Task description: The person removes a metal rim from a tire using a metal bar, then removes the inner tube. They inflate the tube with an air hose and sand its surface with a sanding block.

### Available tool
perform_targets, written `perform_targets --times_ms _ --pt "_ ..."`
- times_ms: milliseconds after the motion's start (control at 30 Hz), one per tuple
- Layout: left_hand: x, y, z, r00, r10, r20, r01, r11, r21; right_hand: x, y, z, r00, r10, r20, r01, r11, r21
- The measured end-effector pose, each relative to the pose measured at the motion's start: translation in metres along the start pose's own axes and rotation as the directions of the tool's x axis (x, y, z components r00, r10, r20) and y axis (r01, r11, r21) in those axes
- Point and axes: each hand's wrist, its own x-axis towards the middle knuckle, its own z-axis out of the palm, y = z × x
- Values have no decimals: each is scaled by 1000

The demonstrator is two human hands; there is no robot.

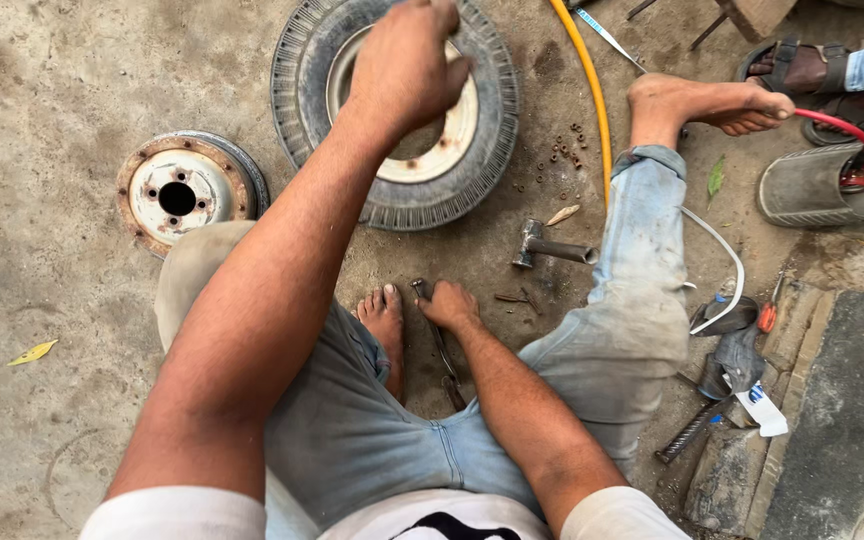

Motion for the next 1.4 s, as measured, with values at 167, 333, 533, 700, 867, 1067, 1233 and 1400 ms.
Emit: perform_targets --times_ms 167,333,533,700,867,1067,1233,1400 --pt "1 -13 14 989 140 -48 -142 989 -31 26 3 31 995 -72 -71 67 995 -71" --pt "3 -12 9 992 53 112 -48 998 -47 -7 -9 -28 995 -24 -93 28 999 39" --pt "-2 -1 -5 964 34 265 -21 998 -54 -122 21 -133 774 -378 -508 509 848 145" --pt "-15 -10 10 922 -72 380 52 997 63 -168 55 -123 642 -165 -749 714 484 506" --pt "-36 -26 67 800 -125 586 -23 971 239 -123 28 -98 955 -294 -36 -19 -180 983" --pt "-43 -19 72 857 -38 514 -26 993 117 -62 12 -54 975 -216 -45 104 272 957" --pt "-30 -31 67 845 -81 528 -34 978 204 -11 32 -10 857 -342 -385 474 817 329" --pt "-30 -3 45 841 -27 540 -110 969 219 -31 10 -32 832 -363 -419 446 888 116"
